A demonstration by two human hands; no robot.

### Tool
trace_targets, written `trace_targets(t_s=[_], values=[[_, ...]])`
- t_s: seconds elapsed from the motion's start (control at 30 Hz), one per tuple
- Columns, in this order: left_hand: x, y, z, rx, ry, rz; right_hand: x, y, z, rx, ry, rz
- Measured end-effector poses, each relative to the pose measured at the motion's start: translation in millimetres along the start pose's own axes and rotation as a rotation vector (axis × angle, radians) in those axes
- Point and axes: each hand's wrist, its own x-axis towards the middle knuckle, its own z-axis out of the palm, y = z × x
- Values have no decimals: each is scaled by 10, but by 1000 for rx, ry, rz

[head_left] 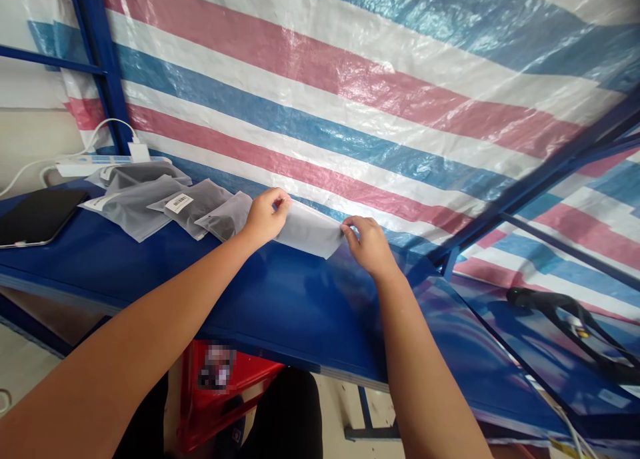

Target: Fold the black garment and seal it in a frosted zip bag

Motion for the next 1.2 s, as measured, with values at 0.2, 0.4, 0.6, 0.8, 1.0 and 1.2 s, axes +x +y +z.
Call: trace_targets(t_s=[0.2,0.4,0.6,0.8,1.0,1.2], values=[[23,-54,-28,-61,-4,-119,-27,40,-18,94,-21,89],[5,-122,-2,-88,-4,-148,-28,45,5,221,-25,206],[10,-190,20,-75,2,-165,-34,103,30,331,-51,289],[10,-216,32,-97,13,-192,-28,162,83,421,-45,332],[-45,-269,70,-161,-47,-289,-36,185,151,514,-88,396],[-80,-260,80,-140,-106,-310,-30,122,178,828,-72,487]])
